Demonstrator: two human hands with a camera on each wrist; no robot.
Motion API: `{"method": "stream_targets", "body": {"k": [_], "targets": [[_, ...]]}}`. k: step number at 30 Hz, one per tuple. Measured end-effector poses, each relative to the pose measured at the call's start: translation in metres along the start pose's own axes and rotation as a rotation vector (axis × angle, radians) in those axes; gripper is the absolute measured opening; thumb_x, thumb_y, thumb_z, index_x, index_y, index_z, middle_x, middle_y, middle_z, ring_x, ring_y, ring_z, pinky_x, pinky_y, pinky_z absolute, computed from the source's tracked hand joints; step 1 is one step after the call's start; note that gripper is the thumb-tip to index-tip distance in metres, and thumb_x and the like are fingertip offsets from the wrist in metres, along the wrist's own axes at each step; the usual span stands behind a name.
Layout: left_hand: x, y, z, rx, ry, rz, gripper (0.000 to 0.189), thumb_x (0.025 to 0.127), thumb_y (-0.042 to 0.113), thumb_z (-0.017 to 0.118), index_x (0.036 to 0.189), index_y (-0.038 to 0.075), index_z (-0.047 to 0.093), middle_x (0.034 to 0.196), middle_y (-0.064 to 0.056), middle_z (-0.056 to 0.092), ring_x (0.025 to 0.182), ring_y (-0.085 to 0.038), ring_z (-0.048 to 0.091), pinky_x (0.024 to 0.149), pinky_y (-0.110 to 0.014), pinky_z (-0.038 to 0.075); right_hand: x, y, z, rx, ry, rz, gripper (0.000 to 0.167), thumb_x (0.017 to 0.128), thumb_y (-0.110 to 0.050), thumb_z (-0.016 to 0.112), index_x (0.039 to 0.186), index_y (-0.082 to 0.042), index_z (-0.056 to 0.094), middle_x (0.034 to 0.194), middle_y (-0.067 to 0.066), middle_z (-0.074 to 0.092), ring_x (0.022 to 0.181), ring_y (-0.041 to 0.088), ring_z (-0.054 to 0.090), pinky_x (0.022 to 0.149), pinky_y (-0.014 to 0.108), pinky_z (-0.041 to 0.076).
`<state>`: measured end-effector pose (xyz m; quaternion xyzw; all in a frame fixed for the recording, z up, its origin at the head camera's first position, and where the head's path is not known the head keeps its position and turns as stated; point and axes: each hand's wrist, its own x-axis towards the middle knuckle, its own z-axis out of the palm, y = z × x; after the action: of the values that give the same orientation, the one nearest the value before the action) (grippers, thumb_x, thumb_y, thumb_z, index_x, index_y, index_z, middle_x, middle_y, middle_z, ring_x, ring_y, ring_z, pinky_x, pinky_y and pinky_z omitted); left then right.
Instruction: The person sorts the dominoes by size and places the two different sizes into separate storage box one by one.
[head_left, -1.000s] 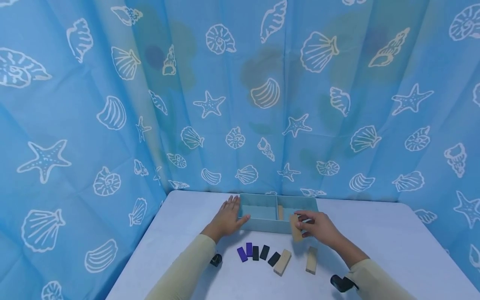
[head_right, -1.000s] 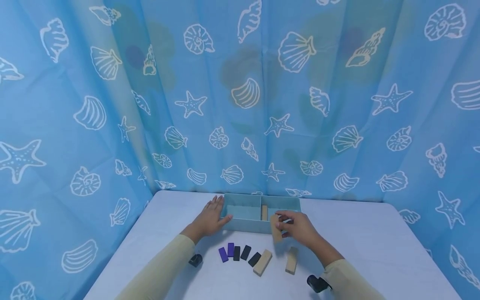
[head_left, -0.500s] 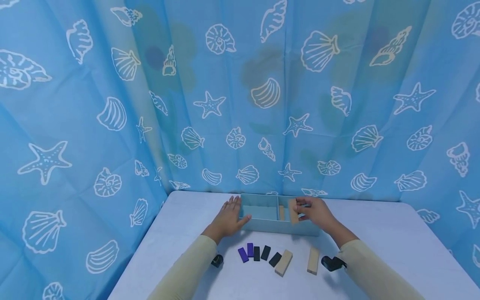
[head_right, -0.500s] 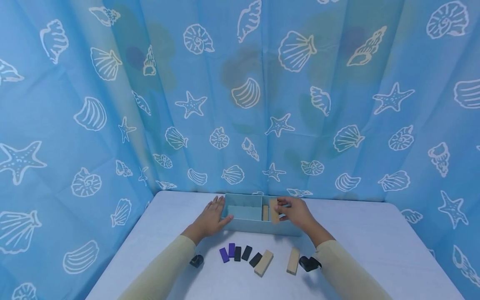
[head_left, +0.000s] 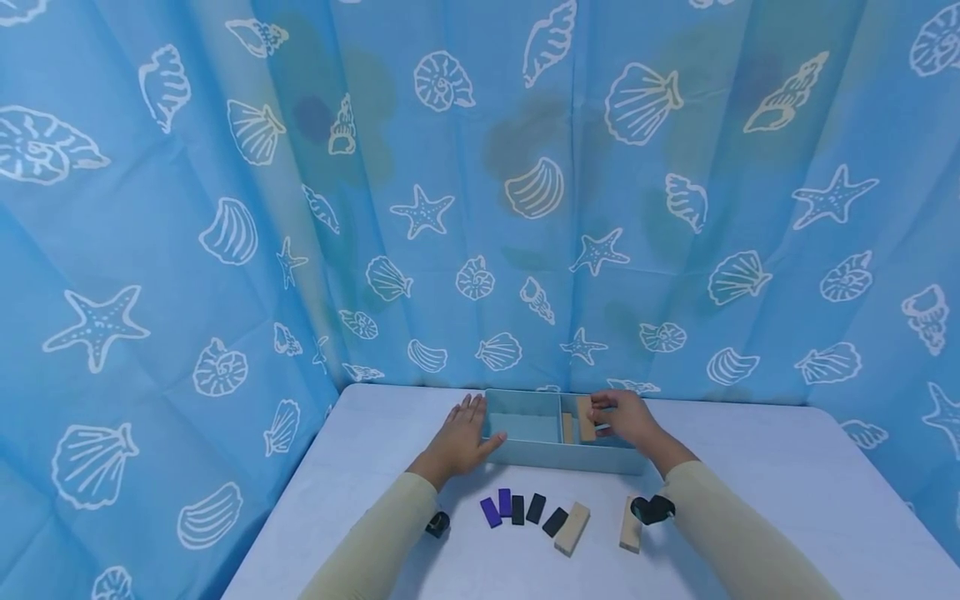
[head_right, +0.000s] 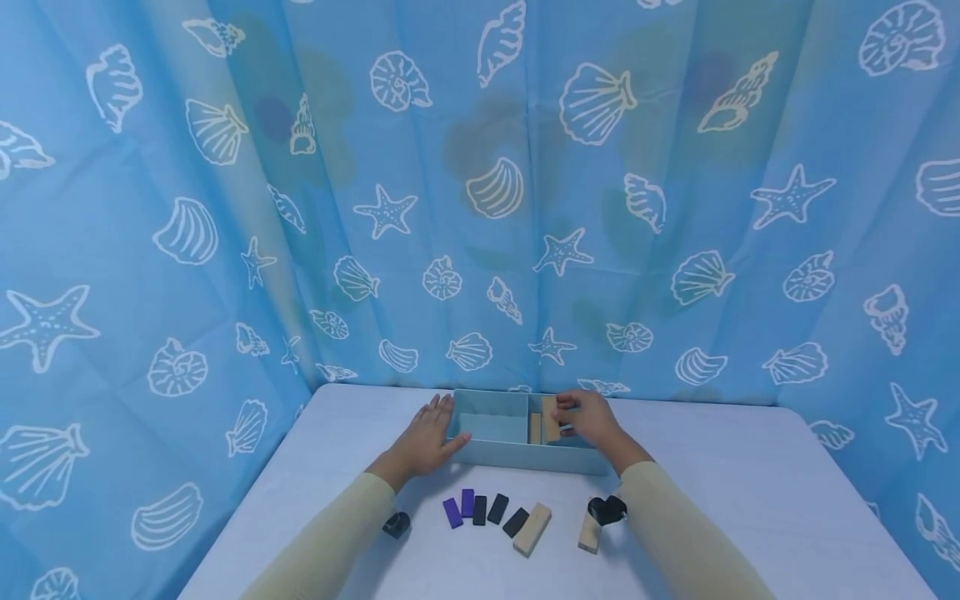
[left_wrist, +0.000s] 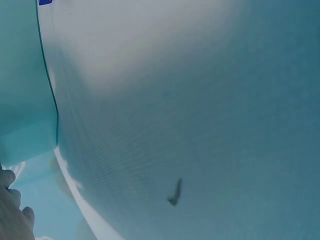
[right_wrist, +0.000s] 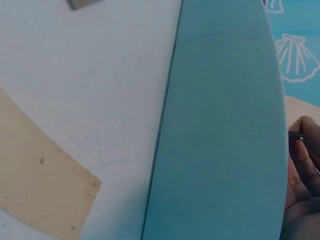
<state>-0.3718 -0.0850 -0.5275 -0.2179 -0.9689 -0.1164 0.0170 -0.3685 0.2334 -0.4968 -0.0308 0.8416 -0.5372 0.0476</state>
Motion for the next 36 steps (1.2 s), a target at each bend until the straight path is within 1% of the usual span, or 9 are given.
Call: {"method": "stream_targets", "body": {"k": [4, 9, 17, 25, 29, 31, 32, 34, 36], "targets": [[0.0, 0.0, -0.001, -0.004, -0.003, 0.007, 0.084, 0.098, 0.062, 0.033, 0.154, 0.002, 0.016, 0.16, -0.013, 0.016, 0.147, -0.028, 0.007, 0.117, -0.045, 0.011, 0.006, 0.004, 0.001, -0.006, 0.002, 0.027, 0.036, 0.097, -0.004, 0.059, 0.13, 0.008, 0.052, 0.114, 0.019, 0.059, 0.098, 0.03, 0.064, 0.073, 0.036, 0.058], [0.001, 0.0, -0.003, 0.004, -0.005, 0.005, 0.085, 0.098, 0.063, 0.032, 0.154, 0.002, 0.015, 0.16, -0.013, 0.016, 0.147, -0.028, 0.007, 0.117, -0.045, 0.01, 0.011, 0.007, 0.004, -0.049, 0.014, 0.067, 0.035, 0.095, -0.003, 0.061, 0.127, 0.008, 0.055, 0.11, 0.018, 0.061, 0.094, 0.027, 0.065, 0.073, 0.035, 0.058], [0.002, 0.001, -0.001, 0.005, -0.004, -0.001, 0.084, 0.098, 0.062, 0.033, 0.155, 0.002, 0.015, 0.16, -0.012, 0.016, 0.147, -0.027, 0.006, 0.117, -0.043, 0.01, 0.02, 0.008, 0.004, -0.177, -0.014, 0.113, 0.034, 0.094, -0.002, 0.06, 0.126, 0.009, 0.056, 0.103, 0.013, 0.064, 0.089, 0.024, 0.066, 0.073, 0.038, 0.057], [0.003, -0.001, 0.004, 0.023, 0.002, 0.001, 0.085, 0.098, 0.063, 0.031, 0.155, 0.002, 0.015, 0.16, -0.013, 0.016, 0.147, -0.028, 0.006, 0.117, -0.044, 0.01, 0.027, 0.011, 0.008, -0.289, -0.018, 0.155, 0.034, 0.091, -0.004, 0.064, 0.123, 0.009, 0.059, 0.096, 0.011, 0.068, 0.086, 0.023, 0.067, 0.08, 0.044, 0.055], [0.003, -0.001, 0.002, 0.023, 0.002, 0.003, 0.086, 0.098, 0.064, 0.029, 0.154, 0.001, 0.015, 0.16, -0.013, 0.016, 0.147, -0.028, 0.006, 0.117, -0.044, 0.01, 0.028, 0.011, 0.01, -0.346, -0.021, 0.16, 0.023, 0.089, -0.004, 0.066, 0.109, 0.007, 0.067, 0.086, 0.007, 0.068, 0.079, 0.02, 0.064, 0.079, 0.044, 0.054], [0.002, 0.0, 0.002, 0.018, 0.004, 0.002, 0.086, 0.098, 0.064, 0.03, 0.154, 0.001, 0.016, 0.16, -0.014, 0.017, 0.147, -0.029, 0.007, 0.117, -0.045, 0.01, 0.028, 0.011, 0.011, -0.369, -0.019, 0.154, 0.012, 0.088, -0.004, 0.067, 0.093, 0.006, 0.07, 0.074, 0.003, 0.063, 0.07, 0.018, 0.059, 0.07, 0.039, 0.053], [0.002, 0.0, 0.002, 0.022, 0.002, 0.0, 0.086, 0.098, 0.064, 0.029, 0.154, 0.001, 0.016, 0.16, -0.013, 0.017, 0.147, -0.028, 0.007, 0.117, -0.044, 0.01, 0.028, 0.011, 0.012, -0.379, -0.019, 0.151, 0.01, 0.087, -0.004, 0.068, 0.082, 0.004, 0.069, 0.068, 0.001, 0.058, 0.065, 0.017, 0.055, 0.065, 0.036, 0.051], [0.001, 0.0, 0.001, 0.025, 0.003, -0.002, 0.086, 0.098, 0.064, 0.029, 0.154, 0.002, 0.016, 0.16, -0.013, 0.017, 0.147, -0.029, 0.007, 0.117, -0.044, 0.01, 0.028, 0.012, 0.013, -0.388, -0.02, 0.15, 0.021, 0.087, -0.005, 0.068, 0.066, -0.002, 0.063, 0.058, -0.002, 0.047, 0.057, 0.015, 0.046, 0.056, 0.031, 0.043], [0.0, 0.0, 0.002, 0.022, 0.012, -0.001, 0.085, 0.098, 0.063, 0.031, 0.154, 0.001, 0.016, 0.16, -0.013, 0.018, 0.147, -0.029, 0.008, 0.117, -0.045, 0.011, 0.028, 0.012, 0.015, -0.394, -0.019, 0.154, 0.034, 0.087, -0.006, 0.068, 0.056, -0.008, 0.053, 0.054, -0.003, 0.037, 0.052, 0.015, 0.038, 0.052, 0.028, 0.035]]}}
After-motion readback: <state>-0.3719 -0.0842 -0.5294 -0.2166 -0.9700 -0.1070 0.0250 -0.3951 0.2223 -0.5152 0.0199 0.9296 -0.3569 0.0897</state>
